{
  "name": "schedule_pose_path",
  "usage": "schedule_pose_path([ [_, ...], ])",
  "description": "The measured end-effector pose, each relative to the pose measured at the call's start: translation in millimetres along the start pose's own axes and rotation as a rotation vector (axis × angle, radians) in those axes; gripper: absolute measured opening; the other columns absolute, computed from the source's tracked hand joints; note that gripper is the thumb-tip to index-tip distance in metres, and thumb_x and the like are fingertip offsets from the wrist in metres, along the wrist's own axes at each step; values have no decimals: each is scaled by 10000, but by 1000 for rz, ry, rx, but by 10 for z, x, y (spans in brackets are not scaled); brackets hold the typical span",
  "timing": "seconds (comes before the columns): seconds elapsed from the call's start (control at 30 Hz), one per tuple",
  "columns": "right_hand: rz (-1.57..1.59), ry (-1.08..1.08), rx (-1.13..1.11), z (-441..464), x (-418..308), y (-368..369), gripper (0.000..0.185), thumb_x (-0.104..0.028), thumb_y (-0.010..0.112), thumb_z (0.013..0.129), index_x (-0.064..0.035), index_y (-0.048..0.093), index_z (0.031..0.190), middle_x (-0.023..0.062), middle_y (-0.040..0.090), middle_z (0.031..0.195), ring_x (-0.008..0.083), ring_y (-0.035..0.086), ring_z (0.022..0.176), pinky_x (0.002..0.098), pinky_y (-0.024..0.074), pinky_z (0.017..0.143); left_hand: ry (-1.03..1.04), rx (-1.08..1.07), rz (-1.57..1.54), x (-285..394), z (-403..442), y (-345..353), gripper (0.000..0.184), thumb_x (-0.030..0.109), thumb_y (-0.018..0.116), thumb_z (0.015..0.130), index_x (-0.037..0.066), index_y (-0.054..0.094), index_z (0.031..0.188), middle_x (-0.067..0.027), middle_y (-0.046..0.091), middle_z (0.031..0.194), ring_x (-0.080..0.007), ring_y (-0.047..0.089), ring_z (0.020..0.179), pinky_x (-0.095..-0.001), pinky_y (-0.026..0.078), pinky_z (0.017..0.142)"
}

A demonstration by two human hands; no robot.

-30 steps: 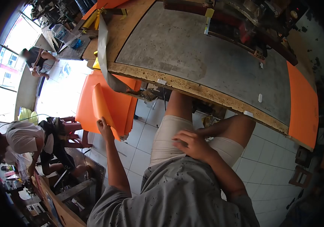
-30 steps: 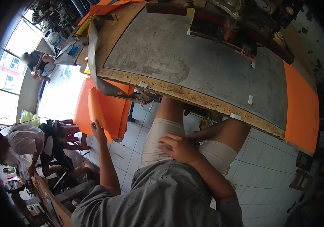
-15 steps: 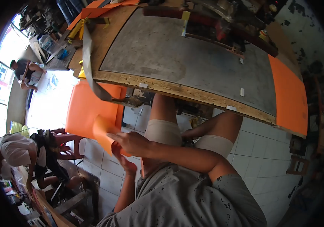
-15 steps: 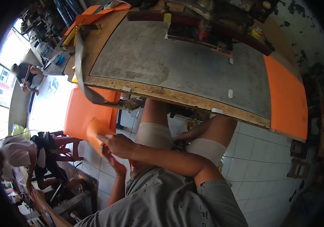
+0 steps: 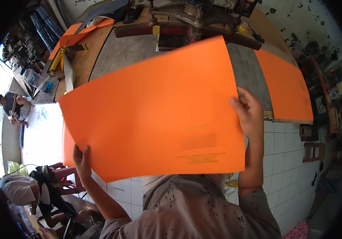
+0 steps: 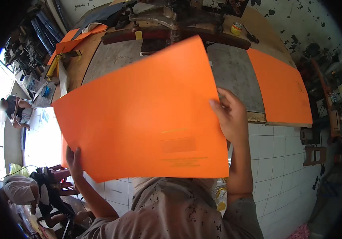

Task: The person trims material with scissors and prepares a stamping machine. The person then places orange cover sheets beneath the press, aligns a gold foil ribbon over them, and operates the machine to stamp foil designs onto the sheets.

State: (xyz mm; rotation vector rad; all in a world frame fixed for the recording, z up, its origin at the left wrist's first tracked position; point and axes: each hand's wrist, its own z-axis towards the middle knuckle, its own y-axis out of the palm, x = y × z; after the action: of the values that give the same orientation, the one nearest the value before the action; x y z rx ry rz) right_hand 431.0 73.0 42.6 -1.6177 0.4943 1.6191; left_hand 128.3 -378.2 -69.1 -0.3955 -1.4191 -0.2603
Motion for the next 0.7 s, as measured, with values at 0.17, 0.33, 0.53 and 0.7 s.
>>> schedule_pose_path([
  [0.17,-214,119,178,-289,294,-129,451,-130,710,999,-2,582,1412,78,763,862,85,665,694,284,522,681,28,-167,179,617,548,250,418,146,657,1025,-46,544,1379,-107,730,1126,-138,684,1016,-281,533,883],
  [0.33,-398,-24,185,159,292,-144,437,-126,728,979,-16,582,1377,88,736,825,139,686,707,310,522,671,72,-282,331,940,1369,450,565,215,650,1036,-11,440,1509,-191,733,1195,-178,715,1043,-301,573,835],
  [0.53,-575,-192,329,916,451,-37,322,-182,733,980,-10,648,1240,99,727,870,153,681,766,309,510,688,306,-151,804,866,2431,715,568,234,666,1020,51,457,1515,-161,738,1144,-240,714,1063,-336,557,887],
  [0.7,-171,-161,330,333,455,-136,218,-200,711,998,10,735,1051,93,745,946,142,679,812,291,486,678,686,31,897,920,1780,1048,458,204,727,961,54,609,1378,-126,728,1121,-282,671,1131,-395,521,956],
])
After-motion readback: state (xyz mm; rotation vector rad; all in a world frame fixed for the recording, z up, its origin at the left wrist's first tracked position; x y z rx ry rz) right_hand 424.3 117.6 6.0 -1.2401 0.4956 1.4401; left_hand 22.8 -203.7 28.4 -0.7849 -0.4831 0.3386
